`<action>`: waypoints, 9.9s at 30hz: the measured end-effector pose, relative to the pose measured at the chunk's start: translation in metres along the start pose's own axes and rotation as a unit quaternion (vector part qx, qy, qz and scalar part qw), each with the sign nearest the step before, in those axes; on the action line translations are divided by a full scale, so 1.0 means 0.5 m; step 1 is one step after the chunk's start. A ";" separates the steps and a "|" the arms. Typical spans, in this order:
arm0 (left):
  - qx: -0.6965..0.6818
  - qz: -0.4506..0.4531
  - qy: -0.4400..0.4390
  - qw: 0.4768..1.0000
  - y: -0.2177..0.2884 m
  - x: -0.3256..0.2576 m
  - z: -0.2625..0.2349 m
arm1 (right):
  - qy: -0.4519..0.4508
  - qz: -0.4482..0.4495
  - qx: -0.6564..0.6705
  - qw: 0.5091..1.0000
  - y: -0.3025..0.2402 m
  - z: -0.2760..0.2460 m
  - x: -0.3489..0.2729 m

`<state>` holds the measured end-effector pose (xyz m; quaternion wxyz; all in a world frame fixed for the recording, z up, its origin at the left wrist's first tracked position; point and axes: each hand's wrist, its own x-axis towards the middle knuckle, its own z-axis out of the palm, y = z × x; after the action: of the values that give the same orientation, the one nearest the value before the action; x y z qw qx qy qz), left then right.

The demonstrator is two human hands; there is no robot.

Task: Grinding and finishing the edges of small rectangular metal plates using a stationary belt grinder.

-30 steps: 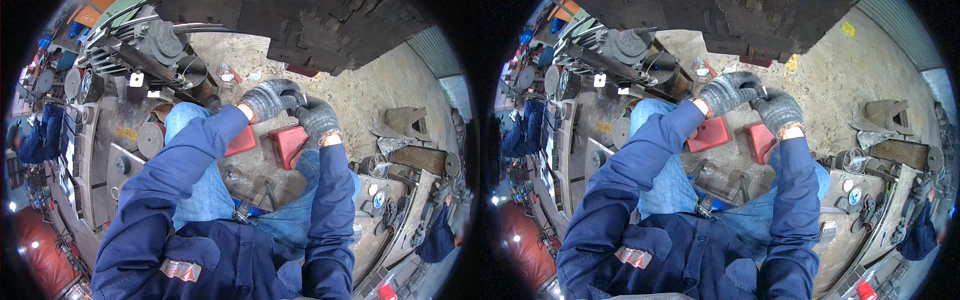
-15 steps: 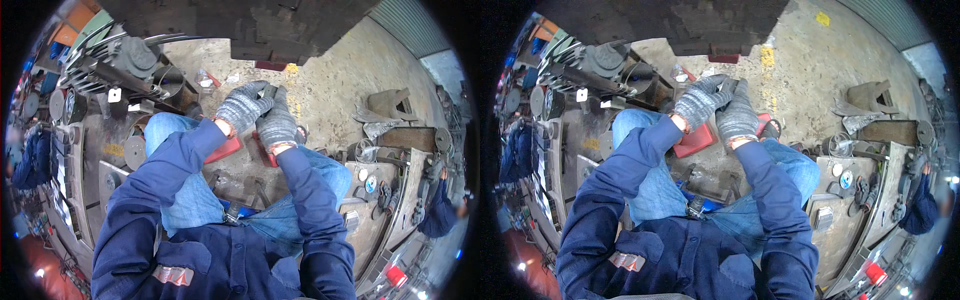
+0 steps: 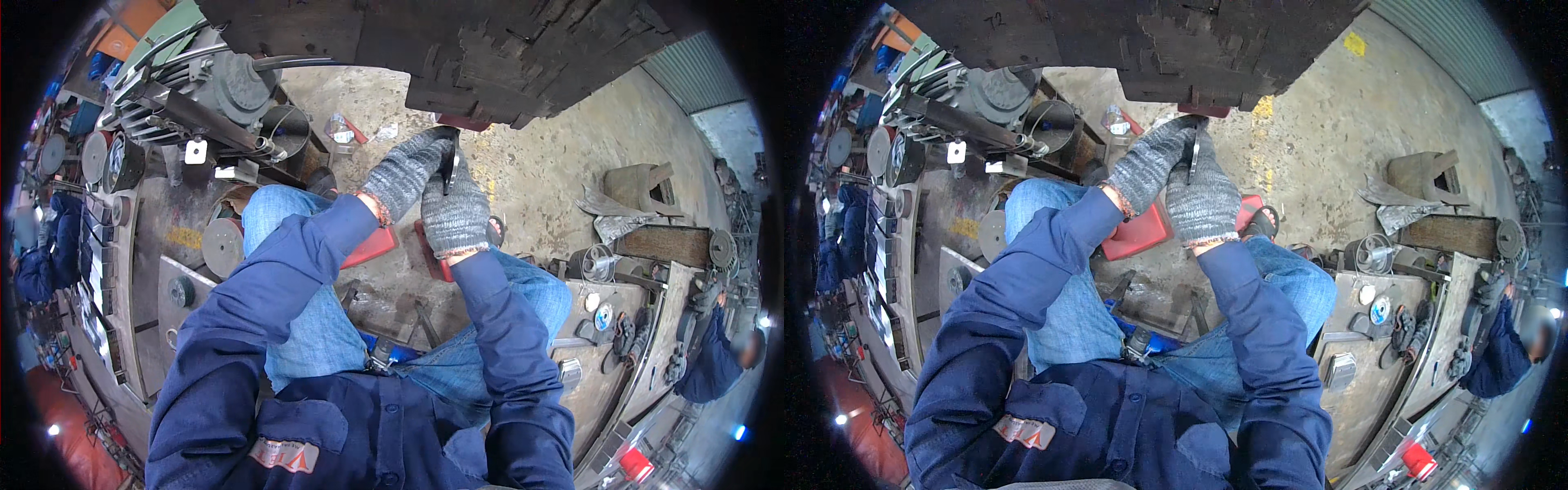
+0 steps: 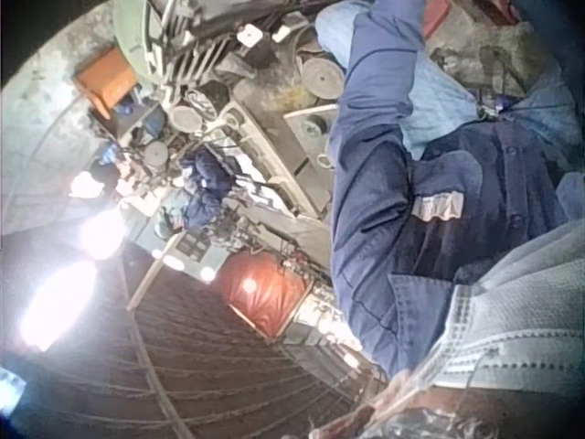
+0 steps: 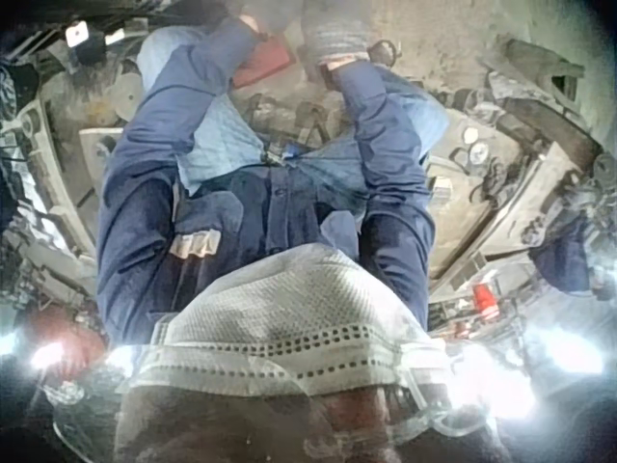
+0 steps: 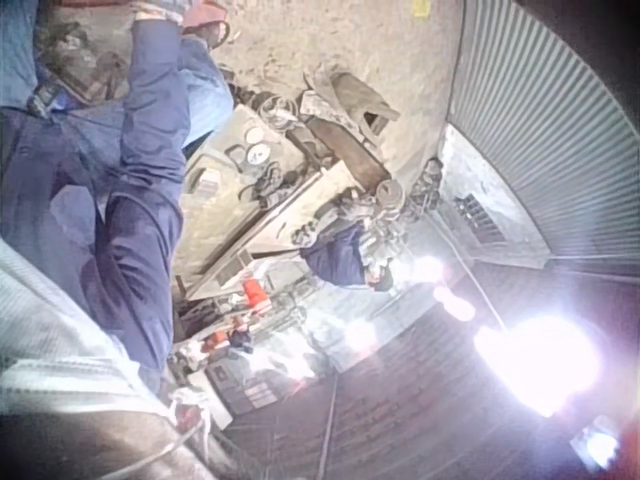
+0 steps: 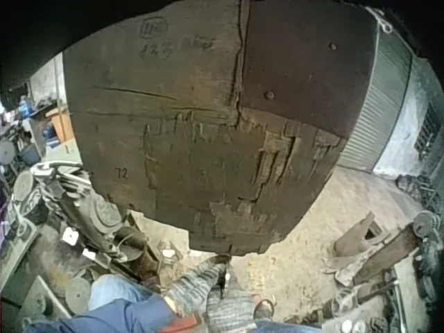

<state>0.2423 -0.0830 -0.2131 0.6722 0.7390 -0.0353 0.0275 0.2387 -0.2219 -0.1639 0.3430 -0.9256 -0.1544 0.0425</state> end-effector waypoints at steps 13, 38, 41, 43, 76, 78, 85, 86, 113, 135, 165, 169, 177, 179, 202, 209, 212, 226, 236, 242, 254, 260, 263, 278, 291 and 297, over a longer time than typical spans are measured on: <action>0.190 -0.028 -0.033 0.981 0.062 0.022 -0.005 | -0.062 0.081 -0.051 0.994 -0.011 -0.012 0.051; -0.029 -0.105 0.032 0.994 0.031 0.032 0.007 | -0.062 0.092 -0.064 0.992 -0.020 -0.014 0.059; 0.327 0.093 0.032 0.940 -0.021 0.050 0.002 | -0.105 0.135 -0.120 0.978 -0.013 -0.012 0.092; -0.053 -0.122 0.019 0.991 -0.060 0.070 0.001 | -0.093 0.107 -0.106 0.984 0.002 0.011 0.110; -0.073 -0.037 0.011 0.997 0.043 0.012 0.024 | -0.034 0.029 -0.096 0.994 -0.005 -0.051 0.020; -0.130 -0.056 0.020 0.990 0.037 0.019 0.021 | -0.030 0.022 -0.110 0.993 -0.011 -0.046 0.029; 0.411 0.109 -0.041 0.904 0.016 0.051 0.009 | -0.090 0.122 -0.150 0.977 -0.030 -0.053 0.083; 0.412 0.109 -0.041 0.904 0.014 0.056 0.016 | -0.090 0.121 -0.149 0.977 -0.025 -0.048 0.092; 0.063 -0.060 -0.007 0.996 0.039 -0.059 0.019 | 0.002 -0.116 -0.071 0.991 0.115 0.020 -0.084; -0.066 -0.086 -0.010 0.994 0.033 -0.012 -0.007 | -0.107 0.083 -0.133 0.982 -0.051 -0.035 -0.005; 0.376 0.066 0.034 0.924 0.007 0.052 -0.024 | -0.069 0.050 -0.165 0.983 -0.017 0.023 0.098; 0.374 0.051 0.029 0.926 -0.031 0.063 -0.033 | -0.092 0.060 -0.160 0.981 -0.028 0.022 0.107; 0.154 -0.079 0.007 0.985 0.091 0.005 0.002 | -0.033 0.039 -0.088 0.995 -0.008 -0.009 0.030; -0.019 -0.078 0.018 0.997 0.075 -0.026 0.009 | -0.006 -0.006 -0.063 0.998 -0.010 -0.016 -0.009; 0.022 -0.034 -0.025 0.999 0.057 0.012 0.041 | -0.046 0.077 -0.121 0.989 -0.022 -0.078 0.024; 0.362 0.086 0.015 0.928 0.041 0.057 0.038 | -0.066 0.070 -0.168 0.981 0.017 -0.039 0.089; 0.415 0.055 -0.005 0.908 0.004 0.076 0.024 | -0.063 0.063 -0.163 0.983 0.017 -0.024 0.100; 0.394 0.055 -0.004 0.918 0.012 0.067 0.024 | -0.082 0.108 -0.171 0.976 0.002 -0.030 0.092; -0.020 -0.131 0.023 0.991 0.038 0.041 0.049 | -0.095 0.085 -0.150 0.980 0.002 -0.051 0.059; 0.198 -0.017 0.013 0.980 0.042 0.050 0.039 | -0.083 0.082 -0.152 0.981 0.012 -0.043 0.077; -0.241 -0.245 0.100 0.934 0.036 0.018 0.062 | -0.120 0.051 -0.111 0.985 0.022 -0.051 0.044; 0.249 0.137 0.108 0.953 0.141 -0.187 0.093 | -0.008 -0.044 -0.027 0.999 -0.026 -0.129 -0.178; 0.184 0.135 0.104 0.968 0.224 -0.281 0.124 | 0.043 -0.078 0.035 0.995 -0.036 -0.141 -0.278; 0.360 0.293 0.005 0.886 0.305 -0.384 0.183 | 0.102 0.081 0.272 0.954 -0.048 -0.226 -0.502; -0.017 -0.083 -0.099 0.991 0.294 -0.289 0.135 | 0.273 0.285 0.714 0.578 0.196 -0.340 -0.641; -0.100 -0.212 -0.016 0.972 0.143 -0.218 0.024 | 0.512 0.361 0.425 0.653 0.456 -0.416 -0.839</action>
<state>0.1271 -0.0998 -0.1530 0.7328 0.6588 0.1085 -0.1312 -0.0623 -0.6466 -0.1648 0.6810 -0.5362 0.4275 -0.2569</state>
